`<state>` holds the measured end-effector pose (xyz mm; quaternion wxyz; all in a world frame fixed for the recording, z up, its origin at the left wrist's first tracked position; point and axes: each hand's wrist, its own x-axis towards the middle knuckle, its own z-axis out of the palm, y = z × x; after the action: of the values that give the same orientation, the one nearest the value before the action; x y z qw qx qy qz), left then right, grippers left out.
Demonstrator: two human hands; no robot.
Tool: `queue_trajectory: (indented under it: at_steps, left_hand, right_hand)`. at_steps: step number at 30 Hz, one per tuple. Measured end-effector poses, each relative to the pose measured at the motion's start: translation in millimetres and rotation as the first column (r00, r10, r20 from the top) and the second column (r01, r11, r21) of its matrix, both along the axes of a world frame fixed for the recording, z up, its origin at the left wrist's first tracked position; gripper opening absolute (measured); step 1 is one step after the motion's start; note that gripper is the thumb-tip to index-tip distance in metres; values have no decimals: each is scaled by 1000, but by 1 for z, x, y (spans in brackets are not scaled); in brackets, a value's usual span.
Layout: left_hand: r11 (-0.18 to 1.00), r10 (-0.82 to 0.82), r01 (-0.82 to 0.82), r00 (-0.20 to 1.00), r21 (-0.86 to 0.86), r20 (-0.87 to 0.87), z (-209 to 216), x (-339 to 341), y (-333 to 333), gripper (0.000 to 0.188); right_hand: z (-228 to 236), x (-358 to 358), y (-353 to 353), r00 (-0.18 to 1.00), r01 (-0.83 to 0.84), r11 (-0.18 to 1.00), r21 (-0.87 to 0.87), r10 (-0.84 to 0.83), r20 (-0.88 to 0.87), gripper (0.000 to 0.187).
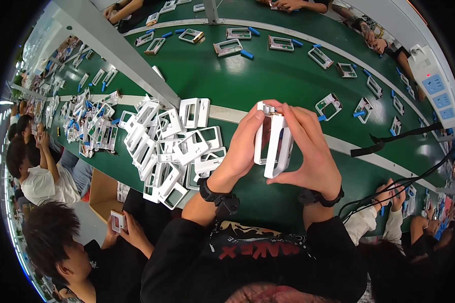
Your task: Assembling and inspecting white electronic housing components on an assembly line.
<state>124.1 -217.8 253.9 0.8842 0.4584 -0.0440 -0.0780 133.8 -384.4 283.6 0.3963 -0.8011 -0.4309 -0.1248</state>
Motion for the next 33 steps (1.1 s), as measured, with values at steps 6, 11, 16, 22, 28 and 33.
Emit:
queue_trajectory:
  at_steps: [6, 11, 16, 22, 28, 33]
  left_hand:
    - [1000, -18, 18, 999, 4, 39, -8, 5, 0, 42]
    - [991, -63, 62, 998, -115, -6, -5, 5, 4, 41]
    - [979, -128, 129, 992, -155, 17, -3, 1, 9, 54]
    - [973, -173, 164, 984, -163, -39, -12, 1, 15, 67]
    - [979, -193, 191, 981, -67, -26, -10, 3, 11, 70]
    - [982, -186, 184, 982, -48, -36, -4, 1, 7, 72]
  right_hand:
    - [-4, -3, 0, 999, 42, 999, 20, -41, -24, 122]
    - [-3, -2, -1, 998, 50, 999, 19, -50, -37, 120]
    - [-2, -1, -3, 999, 33, 999, 36, -33, -1, 117]
    - [-1, -2, -5, 1000, 16, 1000, 21, -16, 9, 112]
    - [-1, -3, -9, 1000, 15, 999, 31, -15, -18, 118]
    - [2, -4, -12, 1000, -5, 999, 31, 5, -4, 115]
